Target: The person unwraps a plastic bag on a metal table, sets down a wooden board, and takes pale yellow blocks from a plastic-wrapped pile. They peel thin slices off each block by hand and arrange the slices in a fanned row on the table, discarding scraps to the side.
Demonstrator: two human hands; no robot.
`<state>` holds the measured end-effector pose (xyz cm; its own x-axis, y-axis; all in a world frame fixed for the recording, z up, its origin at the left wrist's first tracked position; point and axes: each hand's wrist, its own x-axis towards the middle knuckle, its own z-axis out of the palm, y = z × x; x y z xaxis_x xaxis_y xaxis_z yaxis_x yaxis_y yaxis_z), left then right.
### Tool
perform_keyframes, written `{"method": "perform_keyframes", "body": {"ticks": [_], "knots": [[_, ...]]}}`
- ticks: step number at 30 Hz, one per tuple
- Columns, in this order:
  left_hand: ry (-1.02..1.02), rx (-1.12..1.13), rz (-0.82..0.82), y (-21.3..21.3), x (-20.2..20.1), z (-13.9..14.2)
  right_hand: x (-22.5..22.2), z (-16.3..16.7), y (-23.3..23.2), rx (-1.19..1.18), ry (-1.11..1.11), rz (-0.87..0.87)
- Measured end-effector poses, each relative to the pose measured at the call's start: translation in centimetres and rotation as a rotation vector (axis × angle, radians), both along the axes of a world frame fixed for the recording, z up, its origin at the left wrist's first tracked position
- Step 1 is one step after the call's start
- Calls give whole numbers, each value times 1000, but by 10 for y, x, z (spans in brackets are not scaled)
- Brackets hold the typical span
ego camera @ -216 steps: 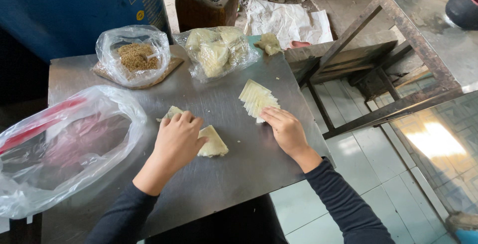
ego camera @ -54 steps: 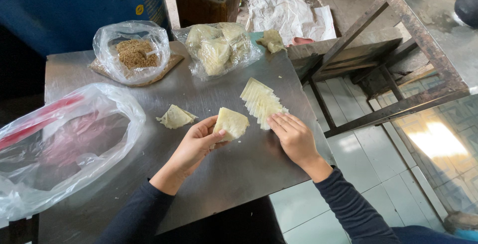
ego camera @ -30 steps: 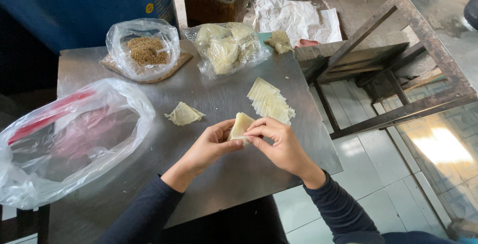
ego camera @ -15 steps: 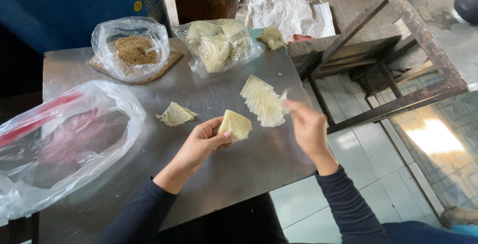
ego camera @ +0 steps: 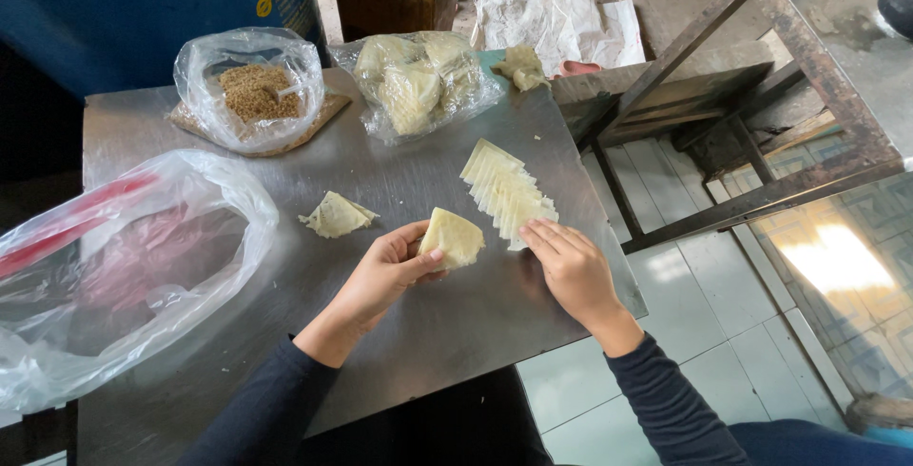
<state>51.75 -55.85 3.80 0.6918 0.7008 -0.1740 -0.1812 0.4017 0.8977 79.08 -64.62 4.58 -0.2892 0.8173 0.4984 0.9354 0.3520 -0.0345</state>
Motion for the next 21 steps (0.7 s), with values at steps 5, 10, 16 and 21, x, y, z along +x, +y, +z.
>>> {"method": "perform_keyframes", "body": {"ticks": [5, 10, 16, 21], "knots": [[-81, -171, -44, -1, 0, 4, -6, 34, -5, -166, 272, 89], [-246, -204, -151, -3, -1, 7, -47, 54, -16, -144, 572, 221], [-214, -19, -225, -3, -2, 12, -68, 62, -3, -297, 603, 228], [-147, 60, -200, -5, 0, 9, -65, 63, 2, -467, 804, 204]]}}
